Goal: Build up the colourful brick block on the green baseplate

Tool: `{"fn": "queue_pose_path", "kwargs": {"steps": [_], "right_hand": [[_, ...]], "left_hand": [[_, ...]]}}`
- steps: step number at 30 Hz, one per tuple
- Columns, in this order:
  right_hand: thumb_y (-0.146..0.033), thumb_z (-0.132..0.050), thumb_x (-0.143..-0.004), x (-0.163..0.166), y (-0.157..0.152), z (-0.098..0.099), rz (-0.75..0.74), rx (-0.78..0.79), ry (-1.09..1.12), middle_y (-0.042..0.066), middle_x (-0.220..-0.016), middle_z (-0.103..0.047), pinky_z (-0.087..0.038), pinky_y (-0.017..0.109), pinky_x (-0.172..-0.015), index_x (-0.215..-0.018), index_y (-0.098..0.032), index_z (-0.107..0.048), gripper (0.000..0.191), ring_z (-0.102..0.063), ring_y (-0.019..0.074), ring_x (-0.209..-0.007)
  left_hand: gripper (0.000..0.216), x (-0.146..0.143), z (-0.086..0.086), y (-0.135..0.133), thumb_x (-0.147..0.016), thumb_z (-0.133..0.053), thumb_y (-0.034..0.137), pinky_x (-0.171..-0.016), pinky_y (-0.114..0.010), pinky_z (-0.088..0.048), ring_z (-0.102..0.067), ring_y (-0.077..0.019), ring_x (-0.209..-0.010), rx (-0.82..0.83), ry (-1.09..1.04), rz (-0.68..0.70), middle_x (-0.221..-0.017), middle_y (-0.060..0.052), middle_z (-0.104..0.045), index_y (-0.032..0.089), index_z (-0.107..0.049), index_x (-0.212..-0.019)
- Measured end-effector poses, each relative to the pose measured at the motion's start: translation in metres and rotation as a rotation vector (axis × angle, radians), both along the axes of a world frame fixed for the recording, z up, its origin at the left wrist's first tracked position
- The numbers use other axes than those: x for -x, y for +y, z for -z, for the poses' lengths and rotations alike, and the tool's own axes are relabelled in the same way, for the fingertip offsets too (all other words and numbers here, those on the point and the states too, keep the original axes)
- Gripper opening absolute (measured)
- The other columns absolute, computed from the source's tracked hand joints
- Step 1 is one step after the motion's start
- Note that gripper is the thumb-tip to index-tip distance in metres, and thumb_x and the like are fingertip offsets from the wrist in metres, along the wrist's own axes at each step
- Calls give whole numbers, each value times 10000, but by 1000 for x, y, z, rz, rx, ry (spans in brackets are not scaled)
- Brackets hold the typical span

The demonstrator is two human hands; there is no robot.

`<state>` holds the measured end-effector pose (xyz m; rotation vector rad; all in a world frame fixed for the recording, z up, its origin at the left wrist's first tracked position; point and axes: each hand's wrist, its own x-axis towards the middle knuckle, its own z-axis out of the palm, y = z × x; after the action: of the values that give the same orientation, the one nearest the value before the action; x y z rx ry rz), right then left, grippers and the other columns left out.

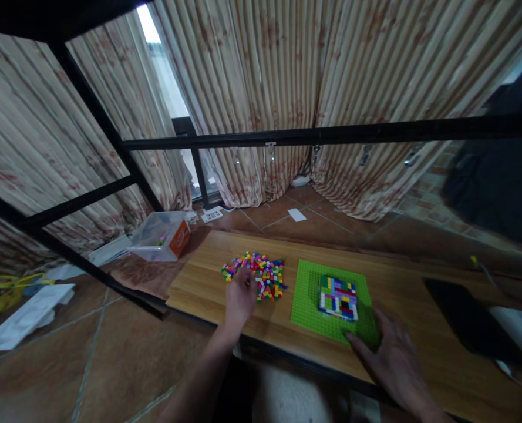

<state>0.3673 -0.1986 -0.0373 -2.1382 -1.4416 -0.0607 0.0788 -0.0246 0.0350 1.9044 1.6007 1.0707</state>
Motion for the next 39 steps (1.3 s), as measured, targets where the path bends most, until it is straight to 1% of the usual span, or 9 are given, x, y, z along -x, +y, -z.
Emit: {"fn": "queue_pose_path", "kwargs": {"steps": [2, 6, 8, 13, 16, 20, 25, 32, 39], "right_hand": [[-661, -532, -756, 4, 6, -4, 20, 14, -15, 208, -1261, -533, -418, 531, -937, -1399, -95, -355, 875, -494, 390, -1137], [-555, -595, -756, 11, 27, -15, -57, 62, -9, 168, -1245, -552, -422, 523, -939, -1472, -169, -245, 885, -528, 365, -1113], [-505, -612, -756, 12, 39, -19, -90, 79, 15, 153, -1244, -557, -425, 522, -943, -1481, -203, -222, 877, -547, 355, -1100], [-460, -647, -724, 7, 67, -30, -89, 136, 100, 139, -1265, -551, -428, 527, -954, -1459, -248, -281, 848, -550, 360, -1126], [-443, -671, -699, 0, 79, -37, -134, 174, 162, 131, -1298, -537, -415, 509, -987, -1452, -248, -306, 859, -537, 343, -1164], [-430, -687, -690, -10, 88, -43, -192, 230, 235, 125, -1328, -525, -408, 486, -1003, -1446, -247, -322, 859, -522, 322, -1192], [-436, -709, -672, -19, 90, -43, -201, 244, 268, 117, -1324, -531, -411, 473, -1000, -1422, -255, -364, 845, -536, 306, -1173], [-483, -706, -699, -33, 80, -50, -337, 254, 347, 113, -1431, -471, -398, 472, -1040, -1444, -272, -354, 850, -488, 314, -1266], [-503, -712, -715, -42, 70, -61, -341, 238, 527, 111, -1379, -549, -448, 500, -1012, -1415, -285, -418, 790, -551, 331, -1218]], "left_hand": [[165, -12, -7, 22, -831, -509, 192, -668, -264, -472, -631, -155, -724, -49, -12, -12, -819, -29, -677, 186, -616, -957], [233, -39, -10, 55, -834, -556, 222, -905, -351, -476, -617, -205, -1001, -150, 113, 133, -1061, -88, -668, 190, -623, -1055], [283, -53, -6, 59, -830, -567, 220, -976, -392, -445, -585, -228, -1076, -178, 189, 232, -1119, -102, -649, 183, -616, -1107], [373, -81, 7, 54, -824, -580, 238, -1017, -422, -404, -525, -245, -1149, -168, 365, 405, -1250, -96, -593, 189, -582, -1193], [348, -90, 11, 53, -828, -550, 195, -1003, -418, -396, -528, -244, -1121, -137, 462, 435, -1219, -96, -606, 186, -596, -1173], [252, -95, 15, 58, -830, -490, 124, -950, -392, -407, -554, -234, -1008, -86, 546, 429, -1069, -92, -650, 174, -645, -1022], [300, -93, 18, 63, -777, -463, 38, -916, -374, -397, -560, -223, -975, -35, 596, 382, -1014, -83, -656, 176, -656, -962], [313, -90, 12, 55, -770, -480, 58, -972, -467, -326, -557, -245, -1025, -25, 629, 341, -1027, -60, -663, 219, -666, -962], [220, -88, 7, 49, -818, -487, 115, -993, -541, -306, -566, -271, -1025, -44, 648, 335, -1000, -67, -665, 221, -665, -891]]}}
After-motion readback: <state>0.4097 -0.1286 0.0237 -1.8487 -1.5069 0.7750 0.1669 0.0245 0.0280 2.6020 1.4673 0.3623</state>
